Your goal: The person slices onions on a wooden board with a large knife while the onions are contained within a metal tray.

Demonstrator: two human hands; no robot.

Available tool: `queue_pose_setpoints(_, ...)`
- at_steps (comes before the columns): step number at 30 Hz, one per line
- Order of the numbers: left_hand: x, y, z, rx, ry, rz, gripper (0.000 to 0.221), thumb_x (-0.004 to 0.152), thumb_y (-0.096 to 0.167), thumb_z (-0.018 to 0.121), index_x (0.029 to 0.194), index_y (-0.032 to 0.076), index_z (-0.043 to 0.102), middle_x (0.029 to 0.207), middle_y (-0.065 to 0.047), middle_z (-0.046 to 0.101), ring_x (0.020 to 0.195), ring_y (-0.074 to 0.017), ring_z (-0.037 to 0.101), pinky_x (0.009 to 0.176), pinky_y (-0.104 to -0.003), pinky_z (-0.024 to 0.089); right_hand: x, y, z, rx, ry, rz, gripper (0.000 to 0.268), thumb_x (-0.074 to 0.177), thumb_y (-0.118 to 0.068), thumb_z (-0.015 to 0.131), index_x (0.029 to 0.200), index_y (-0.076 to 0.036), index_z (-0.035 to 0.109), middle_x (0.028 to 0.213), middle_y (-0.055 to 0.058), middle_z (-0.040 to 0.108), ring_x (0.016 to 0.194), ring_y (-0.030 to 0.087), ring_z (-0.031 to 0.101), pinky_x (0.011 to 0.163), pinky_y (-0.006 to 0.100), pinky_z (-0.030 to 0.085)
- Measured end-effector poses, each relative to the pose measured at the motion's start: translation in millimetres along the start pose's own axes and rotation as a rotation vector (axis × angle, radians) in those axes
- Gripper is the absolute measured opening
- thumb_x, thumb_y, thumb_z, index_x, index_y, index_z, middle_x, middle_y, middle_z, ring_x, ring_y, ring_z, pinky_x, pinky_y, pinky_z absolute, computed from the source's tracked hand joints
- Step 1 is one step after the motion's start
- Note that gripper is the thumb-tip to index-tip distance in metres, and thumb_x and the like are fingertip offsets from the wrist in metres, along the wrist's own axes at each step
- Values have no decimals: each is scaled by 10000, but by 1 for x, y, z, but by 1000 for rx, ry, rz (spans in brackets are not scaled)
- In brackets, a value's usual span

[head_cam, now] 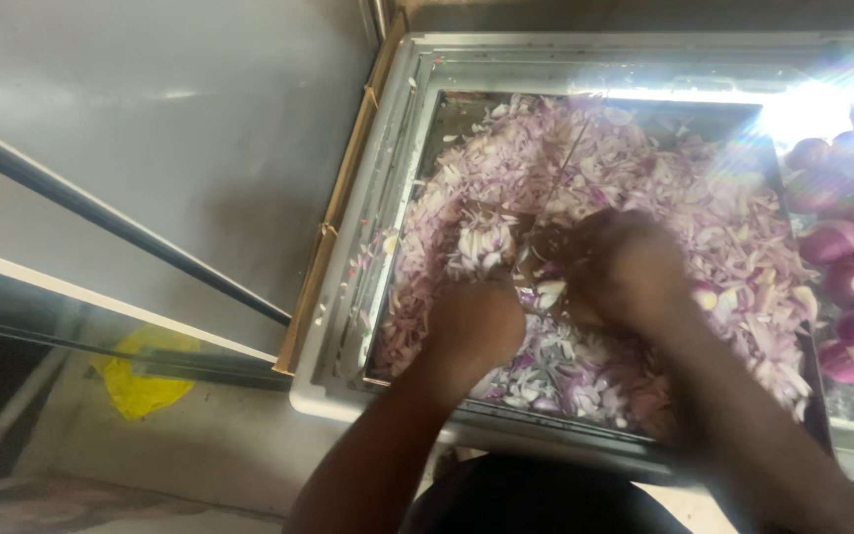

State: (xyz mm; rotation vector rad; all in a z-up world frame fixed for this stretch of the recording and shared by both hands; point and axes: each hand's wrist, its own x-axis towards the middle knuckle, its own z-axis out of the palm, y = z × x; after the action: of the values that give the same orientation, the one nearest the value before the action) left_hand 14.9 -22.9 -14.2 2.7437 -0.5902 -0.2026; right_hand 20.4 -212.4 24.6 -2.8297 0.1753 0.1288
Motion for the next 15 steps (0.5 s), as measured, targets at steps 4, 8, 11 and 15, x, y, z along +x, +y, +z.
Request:
queue_pose_setpoints(4,-31,-6,10,-77,138,105,385,931,188,575,1196,-91,562,855,-248,713,703,-422,721,616,-546,557,-20,83,-46,78,-13,-38,299,976,-197,700,1266,-215,776,1310,87,702,1086,290,693,883,442,577)
queue_pose_setpoints(8,-69,-8,34,-204,157,2,431,939,277,649,1251,-9,570,839,-230,724,705,-417,704,640,-541,553,-40,127,-44,139,-181,261,482,947,-245,766,1405,-269,619,1189,86,763,1063,273,762,947,434,598)
queue_pose_setpoints(11,-87,-8,45,-241,249,58,486,846,248,685,1242,-12,579,992,-255,715,777,-443,706,697,-549,557,-49,129,-24,294,-197,59,586,849,-283,754,1405,-264,572,1188,78,759,1032,268,739,880,414,617)
queue_pose_setpoints(15,-99,-7,48,-269,236,156,389,909,185,619,1256,11,585,1064,-234,699,848,-433,707,736,-522,564,-49,129,2,-64,51,127,508,891,-445,715,1363,-269,649,1255,111,709,1084,335,701,932,441,564)
